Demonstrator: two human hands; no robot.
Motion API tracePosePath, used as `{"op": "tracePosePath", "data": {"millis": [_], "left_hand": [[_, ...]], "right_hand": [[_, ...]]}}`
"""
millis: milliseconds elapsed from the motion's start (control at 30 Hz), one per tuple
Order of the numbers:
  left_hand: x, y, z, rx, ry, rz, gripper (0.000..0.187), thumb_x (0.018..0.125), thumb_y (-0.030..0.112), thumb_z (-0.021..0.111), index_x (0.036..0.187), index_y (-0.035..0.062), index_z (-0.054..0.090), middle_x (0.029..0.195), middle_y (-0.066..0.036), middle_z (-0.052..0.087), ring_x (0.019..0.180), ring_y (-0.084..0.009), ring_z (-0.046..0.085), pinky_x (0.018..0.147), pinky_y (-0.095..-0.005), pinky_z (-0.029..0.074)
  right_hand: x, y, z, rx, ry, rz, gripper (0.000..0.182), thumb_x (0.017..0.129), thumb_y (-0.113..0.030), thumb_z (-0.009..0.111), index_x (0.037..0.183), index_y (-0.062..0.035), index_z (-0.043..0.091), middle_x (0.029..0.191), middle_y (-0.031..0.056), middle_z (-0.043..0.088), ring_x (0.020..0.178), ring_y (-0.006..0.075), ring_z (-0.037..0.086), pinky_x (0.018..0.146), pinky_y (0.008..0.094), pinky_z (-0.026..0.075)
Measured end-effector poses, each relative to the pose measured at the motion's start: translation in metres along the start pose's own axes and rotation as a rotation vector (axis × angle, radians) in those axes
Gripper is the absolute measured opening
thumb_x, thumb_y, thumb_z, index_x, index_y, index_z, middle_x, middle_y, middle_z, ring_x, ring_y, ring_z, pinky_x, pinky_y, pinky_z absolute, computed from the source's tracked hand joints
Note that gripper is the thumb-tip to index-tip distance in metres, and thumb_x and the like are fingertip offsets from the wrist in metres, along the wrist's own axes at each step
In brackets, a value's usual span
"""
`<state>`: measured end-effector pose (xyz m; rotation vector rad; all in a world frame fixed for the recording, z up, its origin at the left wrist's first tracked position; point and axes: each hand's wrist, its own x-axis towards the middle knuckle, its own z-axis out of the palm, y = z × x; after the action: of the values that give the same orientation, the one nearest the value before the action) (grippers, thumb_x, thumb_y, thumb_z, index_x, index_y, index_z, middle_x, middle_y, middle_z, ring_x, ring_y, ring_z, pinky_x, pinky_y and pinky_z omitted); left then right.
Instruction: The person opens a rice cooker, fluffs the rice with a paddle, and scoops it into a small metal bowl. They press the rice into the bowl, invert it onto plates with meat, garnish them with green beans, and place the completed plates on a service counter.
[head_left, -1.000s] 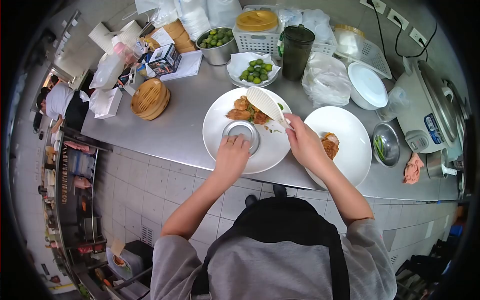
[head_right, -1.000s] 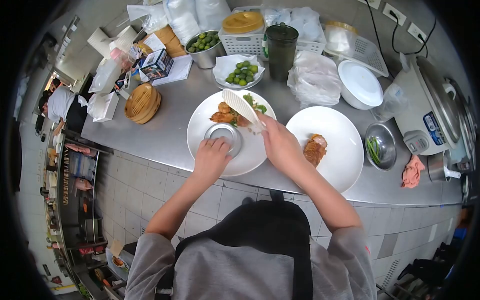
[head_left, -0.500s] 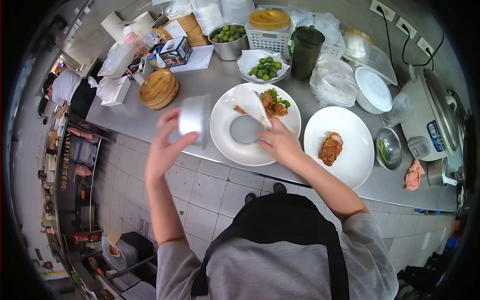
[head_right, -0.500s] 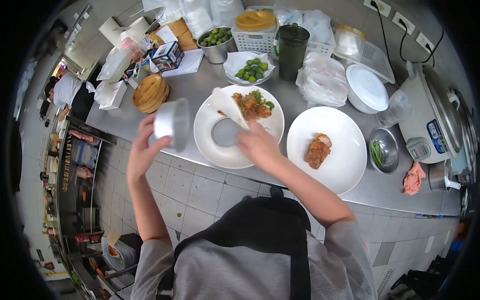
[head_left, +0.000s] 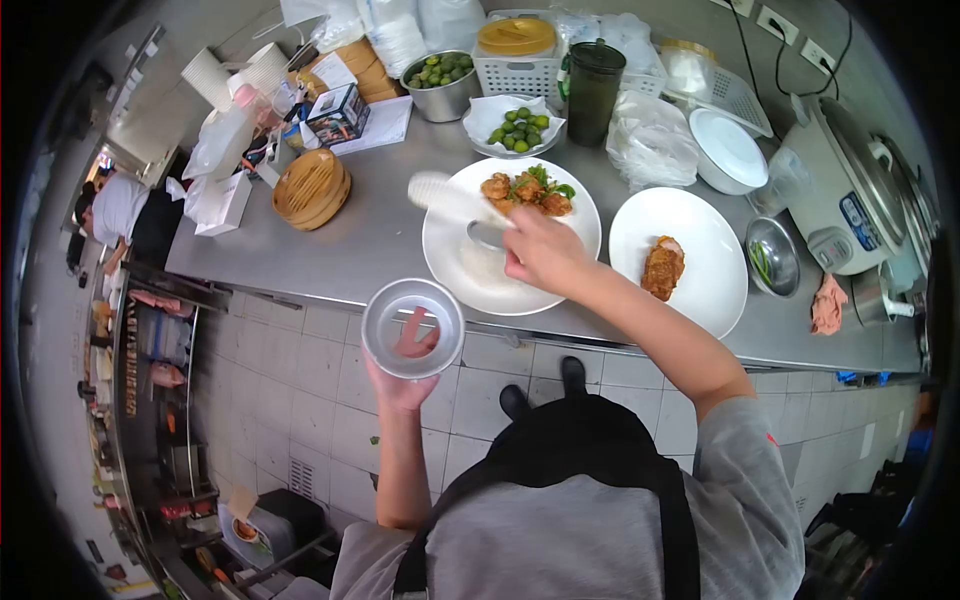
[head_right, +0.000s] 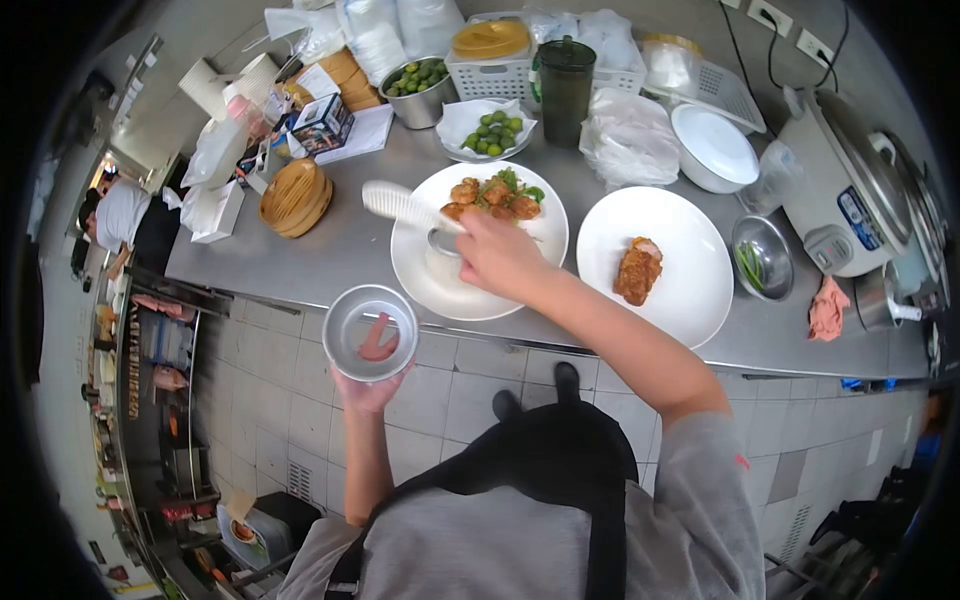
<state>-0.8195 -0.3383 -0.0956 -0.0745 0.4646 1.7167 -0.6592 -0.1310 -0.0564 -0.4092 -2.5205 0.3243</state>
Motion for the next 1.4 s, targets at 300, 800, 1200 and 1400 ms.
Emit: {"op": "tracePosePath", "data": {"millis": [300, 800, 1200, 1400], "left_hand": [[0.036, -0.135, 0.078, -0.003, -0.412, -0.422, 0.069, 0.077, 0.056, 0.04, 0.126, 0.0084, 0.032, 0.117, -0.027, 0.042, 0.103, -0.0362, 0.048, 0.083, -0.0438, 0.041], [0.026, -0.587, 0.193, -0.005, -0.515, -1.197, 0.066, 0.08, 0.056, 0.035, 0.129, 0.0121, 0.034, 0.129, -0.022, 0.034, 0.108, -0.0451, 0.042, 0.081, -0.0524, 0.043], [0.1, -0.865, 0.301, 0.13, -0.576, -1.1, 0.056, 0.083, 0.048, 0.035, 0.122, 0.0088, 0.044, 0.122, -0.01, 0.047, 0.111, -0.0287, 0.046, 0.093, -0.0445, 0.038], [0.112, -1.04, 0.365, 0.116, -0.581, -1.398, 0.064, 0.079, 0.054, 0.037, 0.126, 0.0106, 0.039, 0.126, -0.017, 0.041, 0.11, -0.0422, 0.041, 0.087, -0.0521, 0.039]], "right_hand": [[-0.093, -0.042, -0.157, 0.309, 0.228, 0.327, 0.011, 0.061, -0.009, 0.061, 0.068, -0.006, 0.053, 0.074, 0.0063, 0.04, 0.065, 0.0172, 0.045, 0.054, 0.0277, 0.037], [-0.468, 0.004, -0.388, -0.235, 0.597, 1.067, 0.013, 0.08, -0.015, 0.058, 0.091, -0.0096, 0.062, 0.082, 0.0108, 0.047, 0.072, 0.0261, 0.054, 0.063, 0.0337, 0.043], [-0.651, 0.15, -0.53, -0.14, 0.985, 1.149, 0.053, 0.083, -0.004, 0.045, 0.132, -0.0107, 0.029, 0.115, 0.0195, 0.05, 0.102, 0.029, 0.054, 0.082, 0.032, 0.042], [-0.778, 0.185, -0.602, -0.359, 1.252, 1.273, 0.038, 0.085, -0.007, 0.047, 0.122, -0.0024, 0.039, 0.103, 0.0198, 0.056, 0.095, 0.028, 0.057, 0.079, 0.0322, 0.044]]}}
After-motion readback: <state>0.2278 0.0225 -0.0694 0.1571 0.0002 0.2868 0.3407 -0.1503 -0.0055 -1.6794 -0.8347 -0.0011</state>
